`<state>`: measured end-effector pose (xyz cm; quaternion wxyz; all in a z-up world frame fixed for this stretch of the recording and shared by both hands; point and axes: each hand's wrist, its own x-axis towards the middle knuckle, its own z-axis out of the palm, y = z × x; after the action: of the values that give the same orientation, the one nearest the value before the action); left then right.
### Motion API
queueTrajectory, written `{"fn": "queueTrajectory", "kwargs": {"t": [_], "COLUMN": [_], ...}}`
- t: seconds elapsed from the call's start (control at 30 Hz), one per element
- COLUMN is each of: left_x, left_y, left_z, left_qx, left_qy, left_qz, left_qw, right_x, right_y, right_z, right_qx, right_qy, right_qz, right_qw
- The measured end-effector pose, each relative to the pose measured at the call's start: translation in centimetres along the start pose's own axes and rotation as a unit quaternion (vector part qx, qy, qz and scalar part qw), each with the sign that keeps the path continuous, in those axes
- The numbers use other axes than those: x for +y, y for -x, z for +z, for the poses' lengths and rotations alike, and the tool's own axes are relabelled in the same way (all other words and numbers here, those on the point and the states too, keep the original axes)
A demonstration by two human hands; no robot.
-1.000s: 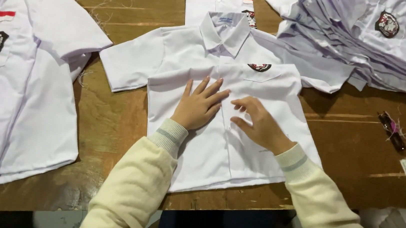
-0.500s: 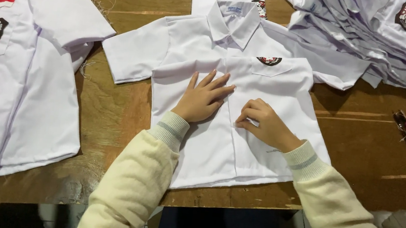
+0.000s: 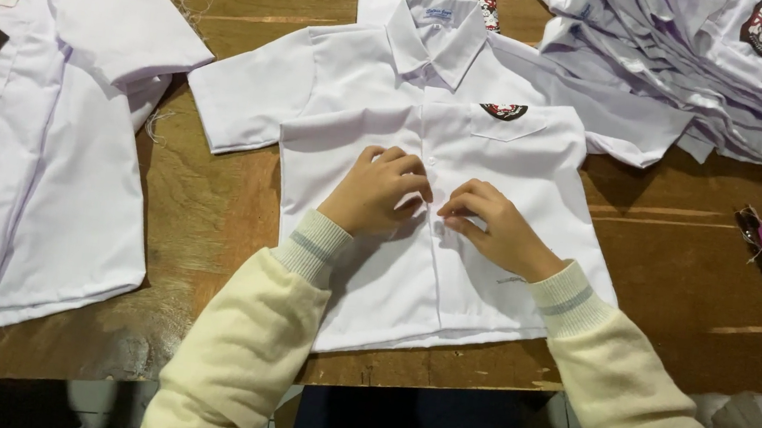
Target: Folding a white collared shirt on a wooden table in a factory setting.
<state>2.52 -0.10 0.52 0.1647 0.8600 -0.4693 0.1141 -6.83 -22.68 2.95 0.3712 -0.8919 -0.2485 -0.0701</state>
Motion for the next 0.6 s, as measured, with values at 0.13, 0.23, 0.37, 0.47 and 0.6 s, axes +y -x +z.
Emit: {"fn": "queueTrajectory", "kwargs": {"t": [0.13,0.23,0.37,0.47,0.6], "left_x": [-0.3,0.3,1.6,1.5,1.6], "left_y": [0.8,1.6,1.9,1.6,1.2], "left_z": [-1.1,-3.1,-3.1,-1.4,-1.1], "left_qx": [-0.082,-0.185,-0.265,-0.261,-0.258], "left_qy": [-0.012,-0.001,-0.008,-0.033,-0.034], "left_qz": [-0.042,-0.105,-0.154,-0.155,-0.158], "left_qw": [0.996,0.977,0.952,0.952,0.952], "right_x": [0.4,1.9,2.6,3.2,3.3], "right_y": [0.3,0.5,0.5,0.5,0.4], "right_z": [0.7,1.6,2.0,2.3,2.6], "right_qx": [-0.012,0.009,0.031,0.032,0.034], "right_qy": [0.078,0.092,0.085,0.092,0.112], "right_qz": [-0.026,-0.027,-0.013,-0.004,0.003], "right_qw": [0.997,0.995,0.996,0.995,0.993]}}
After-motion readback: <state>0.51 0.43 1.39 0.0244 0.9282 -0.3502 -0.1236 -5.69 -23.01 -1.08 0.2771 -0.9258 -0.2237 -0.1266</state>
